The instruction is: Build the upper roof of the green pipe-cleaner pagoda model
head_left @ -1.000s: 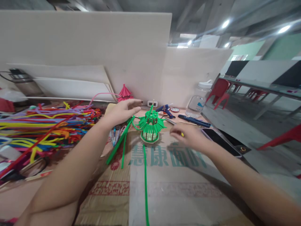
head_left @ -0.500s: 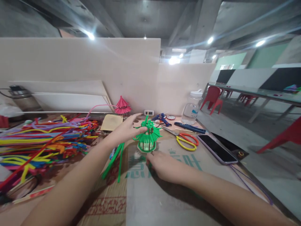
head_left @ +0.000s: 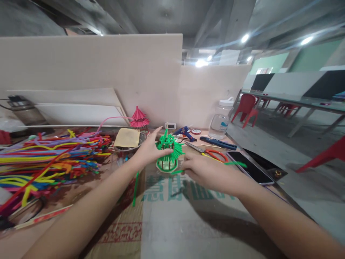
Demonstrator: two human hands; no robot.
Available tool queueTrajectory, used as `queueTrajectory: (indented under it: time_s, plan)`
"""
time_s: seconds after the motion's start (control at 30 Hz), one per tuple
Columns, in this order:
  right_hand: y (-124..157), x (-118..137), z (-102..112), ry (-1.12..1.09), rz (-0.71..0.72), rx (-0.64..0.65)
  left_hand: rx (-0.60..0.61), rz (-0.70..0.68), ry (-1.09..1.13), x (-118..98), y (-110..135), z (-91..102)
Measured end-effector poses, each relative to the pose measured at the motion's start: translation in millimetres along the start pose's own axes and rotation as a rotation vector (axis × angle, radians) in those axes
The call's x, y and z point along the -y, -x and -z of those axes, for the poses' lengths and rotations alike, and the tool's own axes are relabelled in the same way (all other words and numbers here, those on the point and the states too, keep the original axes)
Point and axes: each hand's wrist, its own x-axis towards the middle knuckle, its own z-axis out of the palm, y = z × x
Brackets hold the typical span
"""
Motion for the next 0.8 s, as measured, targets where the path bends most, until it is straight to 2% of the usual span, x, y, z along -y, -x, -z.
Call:
queueTrajectory:
  time_s: [0.1, 0.23, 0.33, 0.53, 0.7, 0.8]
  plan:
    - [1.7, -6.3, 24.2, -0.015, 0.005, -0.017, -0.075, -0.034, -0.041, 1.4, 2.5, -7.7]
    - [0.8, -18.4, 35.1, -0.059, -0.078, -0.032, -0.087, -0.058, -0.016, 3.3, 3.3, -9.1]
    - [-2.3, -28.8, 33.2, -0.066, -0.147, -0.085, 0.017, -0.038, 0.094, 1.7, 2.3, -2.6]
    - [-11.8, -45.8, 25.9, -0.195, -0.160, -0.193, 0.269, -0.091, 0.244, -5.5, 2.8, 18.9]
    - [-15.0, -44.0, 16.3, -0.489, -0.213, -0.312, 0.308, -0.077, 0.221, 4.2, -0.4, 26.9]
    - [-15.3, -40.2, 11.5, -0.696, -0.251, -0.320, 0.305, -0.080, 0.244, 15.9, -4.9, 27.1]
